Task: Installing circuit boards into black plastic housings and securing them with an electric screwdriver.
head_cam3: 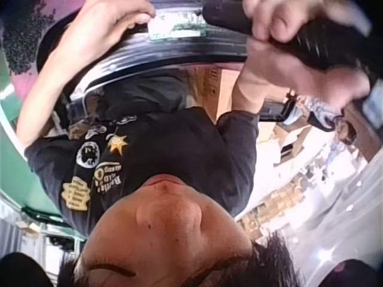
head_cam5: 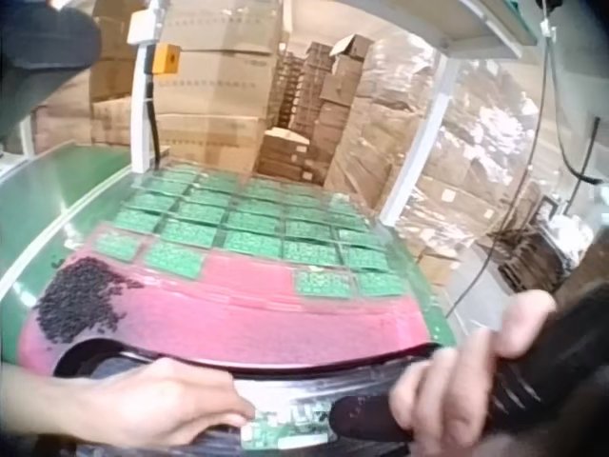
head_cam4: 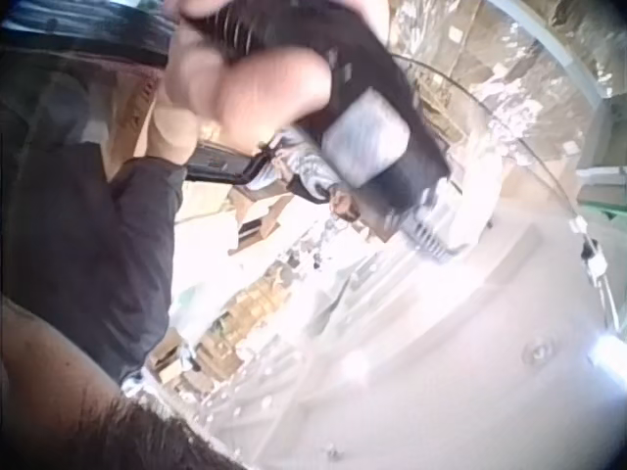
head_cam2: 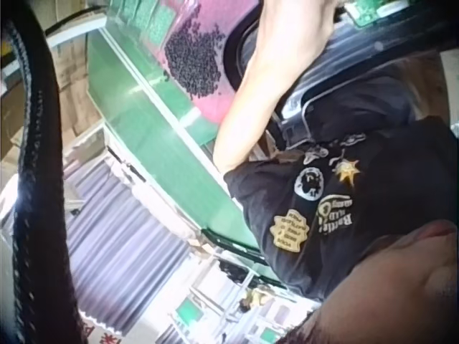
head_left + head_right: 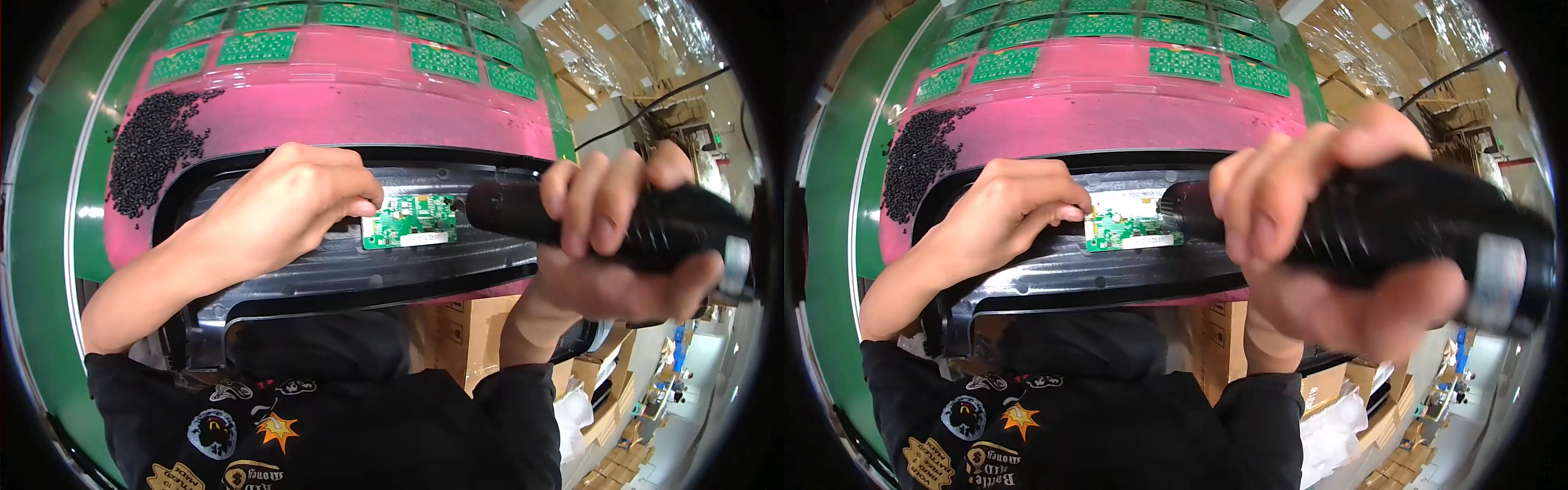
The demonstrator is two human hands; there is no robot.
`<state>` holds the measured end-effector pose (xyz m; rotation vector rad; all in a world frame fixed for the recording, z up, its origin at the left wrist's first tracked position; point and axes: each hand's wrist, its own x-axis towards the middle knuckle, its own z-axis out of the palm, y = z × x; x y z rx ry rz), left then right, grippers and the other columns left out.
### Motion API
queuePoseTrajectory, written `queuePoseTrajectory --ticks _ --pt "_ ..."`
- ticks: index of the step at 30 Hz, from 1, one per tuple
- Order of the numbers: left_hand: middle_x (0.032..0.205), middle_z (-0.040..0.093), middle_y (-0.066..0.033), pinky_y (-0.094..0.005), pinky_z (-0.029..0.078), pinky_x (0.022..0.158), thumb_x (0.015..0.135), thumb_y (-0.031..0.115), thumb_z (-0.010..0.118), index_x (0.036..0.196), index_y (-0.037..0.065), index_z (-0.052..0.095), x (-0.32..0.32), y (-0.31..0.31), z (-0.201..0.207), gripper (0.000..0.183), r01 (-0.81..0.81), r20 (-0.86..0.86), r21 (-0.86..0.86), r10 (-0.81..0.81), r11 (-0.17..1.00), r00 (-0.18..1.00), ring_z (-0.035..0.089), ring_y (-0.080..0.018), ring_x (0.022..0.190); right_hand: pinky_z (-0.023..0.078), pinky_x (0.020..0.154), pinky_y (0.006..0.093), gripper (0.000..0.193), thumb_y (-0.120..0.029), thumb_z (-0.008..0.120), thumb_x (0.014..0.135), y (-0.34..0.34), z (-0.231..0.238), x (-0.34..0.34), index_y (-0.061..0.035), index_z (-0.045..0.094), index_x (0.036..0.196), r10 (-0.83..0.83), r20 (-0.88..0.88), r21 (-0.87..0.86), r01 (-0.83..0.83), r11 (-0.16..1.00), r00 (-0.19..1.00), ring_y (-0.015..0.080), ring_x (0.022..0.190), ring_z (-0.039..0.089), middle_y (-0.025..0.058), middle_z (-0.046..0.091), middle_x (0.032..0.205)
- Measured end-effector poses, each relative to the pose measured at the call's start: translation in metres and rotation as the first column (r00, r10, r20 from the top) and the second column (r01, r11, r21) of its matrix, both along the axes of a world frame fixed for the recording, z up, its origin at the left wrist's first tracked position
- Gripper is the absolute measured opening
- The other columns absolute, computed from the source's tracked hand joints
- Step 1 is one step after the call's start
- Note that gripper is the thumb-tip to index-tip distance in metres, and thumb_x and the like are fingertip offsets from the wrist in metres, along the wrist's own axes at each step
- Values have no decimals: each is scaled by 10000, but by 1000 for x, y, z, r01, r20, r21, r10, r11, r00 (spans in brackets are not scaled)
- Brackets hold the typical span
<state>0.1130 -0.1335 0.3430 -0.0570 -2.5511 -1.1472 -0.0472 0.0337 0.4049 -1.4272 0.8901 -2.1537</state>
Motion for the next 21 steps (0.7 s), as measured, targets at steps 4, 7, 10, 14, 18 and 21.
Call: queuePoseTrajectory --ticks 4,7,10,14,18,21 --pt "756 610 -114 -356 480 601 780 19 687 858 -11 641 0 0 -1 95 12 22 -8 -12 1000 1000 617 -282 699 327 492 286 574 -606 485 868 -7 -13 -6 -53 502 1023 -145 114 133 129 983 983 113 432 378 8 448 576" --pt "751 609 -108 -356 479 614 764 52 705 846 -2 643 0 0 -3 116 26 40 -38 -24 999 999 617 -277 702 331 494 283 557 -591 476 877 -8 -17 -10 -49 496 1003 -160 106 165 141 976 981 118 433 388 16 449 572" --pt "746 611 -91 -355 477 631 757 74 714 836 8 647 -1 0 -3 123 71 -8 -35 -72 997 997 621 -264 705 343 491 291 547 -582 481 881 -10 -20 -10 -44 486 981 -233 105 216 207 954 967 123 425 382 16 429 551" --pt "767 628 -76 -349 481 648 741 105 729 811 19 646 -1 0 -3 138 109 -5 -110 -110 988 994 629 -250 715 342 487 289 550 -586 476 880 -12 -25 -17 -44 485 971 -238 93 244 210 947 967 120 425 381 17 431 542" --pt "779 647 -81 -341 510 681 720 119 737 769 21 626 -3 4 -7 156 191 -83 -177 -208 966 975 656 -253 769 336 485 286 553 -590 473 877 -11 -25 -17 -45 486 969 -239 90 257 209 944 967 118 425 378 13 428 544" --pt "794 656 -87 -352 529 693 715 111 731 754 14 610 -3 2 -5 161 252 99 -223 -235 942 967 669 -262 808 335 492 281 554 -592 475 874 -13 -26 -15 -46 487 965 -221 91 258 191 947 971 113 430 377 7 421 545"
